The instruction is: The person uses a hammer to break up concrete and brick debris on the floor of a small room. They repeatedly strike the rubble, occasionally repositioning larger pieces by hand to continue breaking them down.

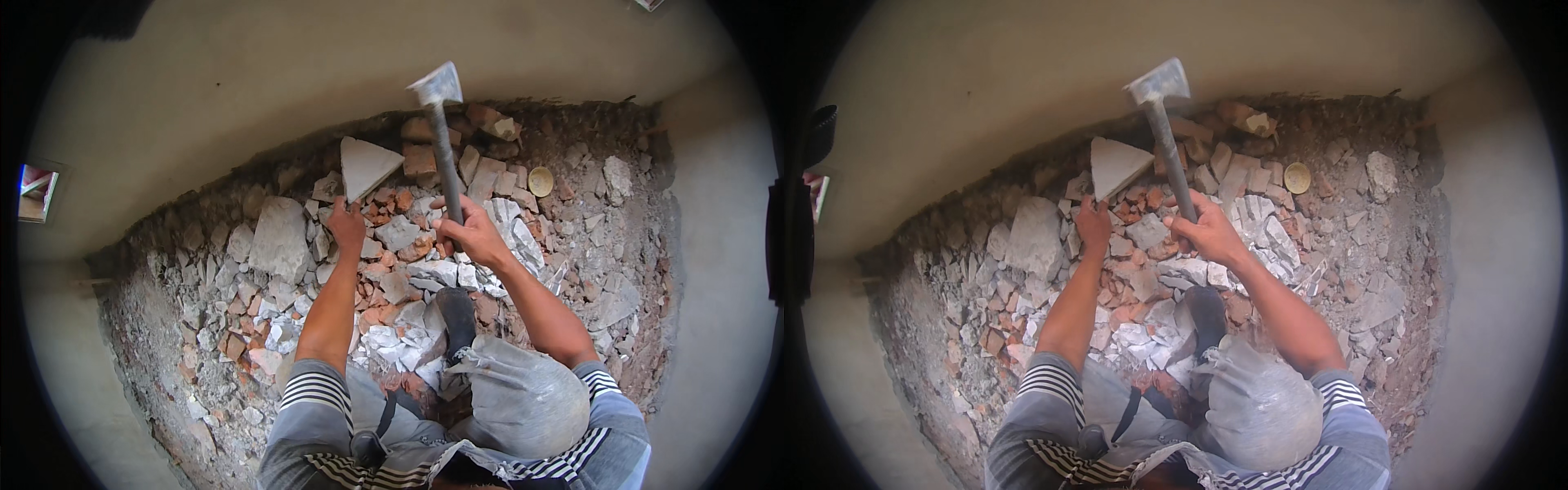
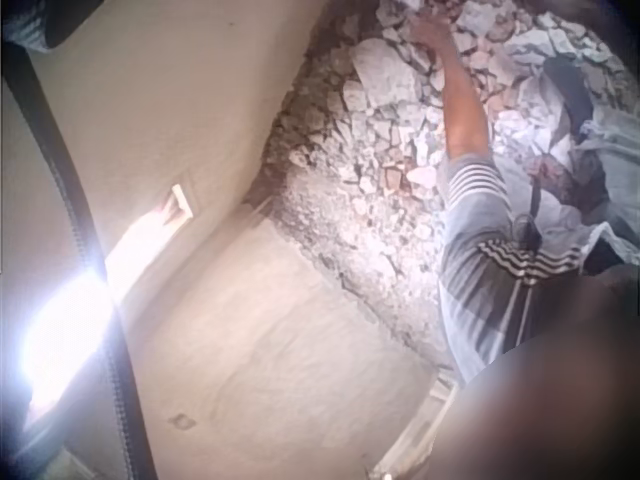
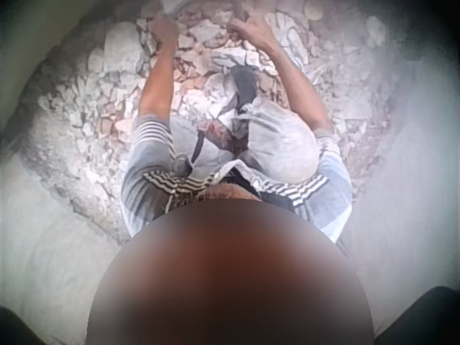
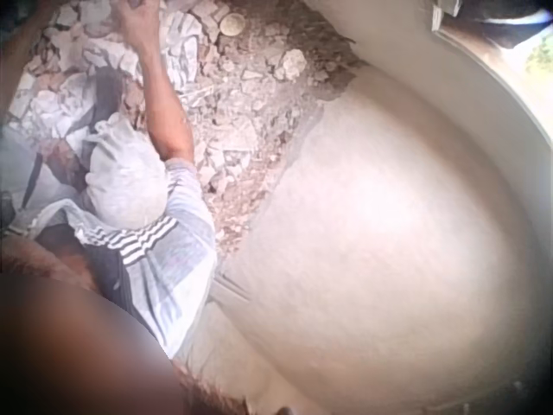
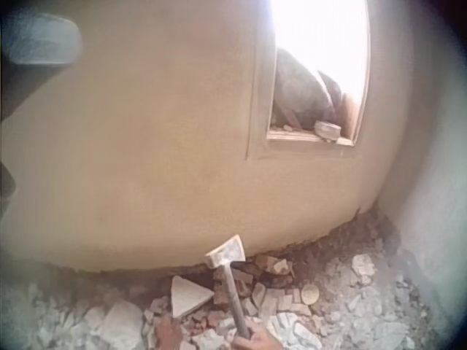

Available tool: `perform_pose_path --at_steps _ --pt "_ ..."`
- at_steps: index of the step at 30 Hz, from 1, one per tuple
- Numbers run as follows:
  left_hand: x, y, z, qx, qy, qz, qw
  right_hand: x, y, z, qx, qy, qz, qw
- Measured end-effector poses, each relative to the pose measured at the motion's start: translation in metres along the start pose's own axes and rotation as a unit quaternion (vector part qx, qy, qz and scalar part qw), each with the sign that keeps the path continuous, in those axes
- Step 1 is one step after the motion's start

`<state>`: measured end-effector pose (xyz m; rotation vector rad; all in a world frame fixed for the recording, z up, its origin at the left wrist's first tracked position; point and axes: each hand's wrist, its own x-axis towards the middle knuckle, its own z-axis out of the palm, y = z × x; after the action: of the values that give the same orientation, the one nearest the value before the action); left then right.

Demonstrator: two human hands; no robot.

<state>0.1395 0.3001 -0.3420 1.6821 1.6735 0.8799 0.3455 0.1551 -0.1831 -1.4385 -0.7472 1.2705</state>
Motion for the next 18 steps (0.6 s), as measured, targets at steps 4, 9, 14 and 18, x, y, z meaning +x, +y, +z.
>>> perform_pose_path --at_steps 4,9,14,18 --pt "-0.019 0.008 0.005 -0.002 0.019 0.018 1.000 -0.004 0.020 0.005 -0.068 0.002 0.107 0.992" --pt "-0.040 0.017 0.012 -0.037 -0.043 -0.021 0.998 -0.006 0.012 0.007 -0.081 0.065 0.035 0.994" --pt "-0.035 0.016 0.003 -0.062 -0.051 0.014 0.997 0.006 -0.092 -0.037 -0.144 0.213 -0.369 0.893" --pt "-0.005 -0.010 -0.066 0.031 -0.105 0.044 0.993 0.003 -0.194 -0.071 0.146 0.085 -0.555 0.815"
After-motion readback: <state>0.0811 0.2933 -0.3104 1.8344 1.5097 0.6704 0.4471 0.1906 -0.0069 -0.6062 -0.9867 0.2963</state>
